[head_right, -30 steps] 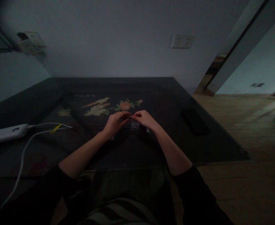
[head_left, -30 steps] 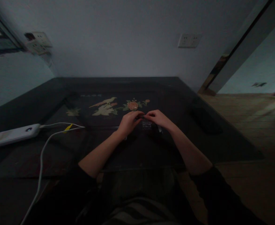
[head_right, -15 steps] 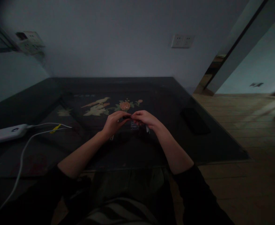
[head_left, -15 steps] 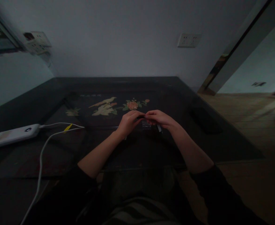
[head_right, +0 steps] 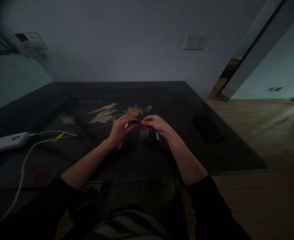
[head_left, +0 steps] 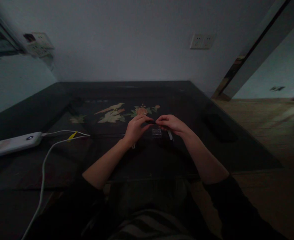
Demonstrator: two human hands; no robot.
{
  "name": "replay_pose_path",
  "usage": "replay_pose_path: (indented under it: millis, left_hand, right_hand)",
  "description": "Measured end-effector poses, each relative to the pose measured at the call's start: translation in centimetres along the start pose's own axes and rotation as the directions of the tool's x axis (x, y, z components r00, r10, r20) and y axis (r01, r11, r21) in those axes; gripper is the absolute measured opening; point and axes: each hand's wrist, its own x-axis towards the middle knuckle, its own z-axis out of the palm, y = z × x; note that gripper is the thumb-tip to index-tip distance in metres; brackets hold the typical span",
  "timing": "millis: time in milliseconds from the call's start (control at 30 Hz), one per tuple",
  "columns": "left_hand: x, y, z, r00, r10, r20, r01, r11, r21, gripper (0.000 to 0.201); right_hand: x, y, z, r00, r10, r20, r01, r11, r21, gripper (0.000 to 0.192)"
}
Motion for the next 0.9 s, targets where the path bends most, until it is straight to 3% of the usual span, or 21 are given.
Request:
replay_pose_path:
  millis: [367, 700, 900]
  left_hand:
    - [-0.3, -0.1, 0.3, 0.997, 0.0, 0.071, -0.004, 0.998, 0.061, 0.012]
    - [-0.5, -0.4, 0.7, 0.993, -0.036, 0.111, 0.028, 0.997, 0.075, 0.012]
    - [-0.6, -0.5, 1.2, 0.975, -0.085, 0.206, 0.059, 0.99, 0.13, 0.013]
  right_hand:
    - [-0.4, -0.3, -0.1, 0.992, -0.116, -0.048, 0.103, 0.972, -0.213, 0.013]
    - [0.2, 0.2, -0.3, 0.976, -0.215, 0.025, 0.21, 0.912, -0.352, 0.007]
    - [0.7, 0.7, -0.8, 0.97, -0.242, 0.033, 0.232, 0.868, -0.44, 0.008]
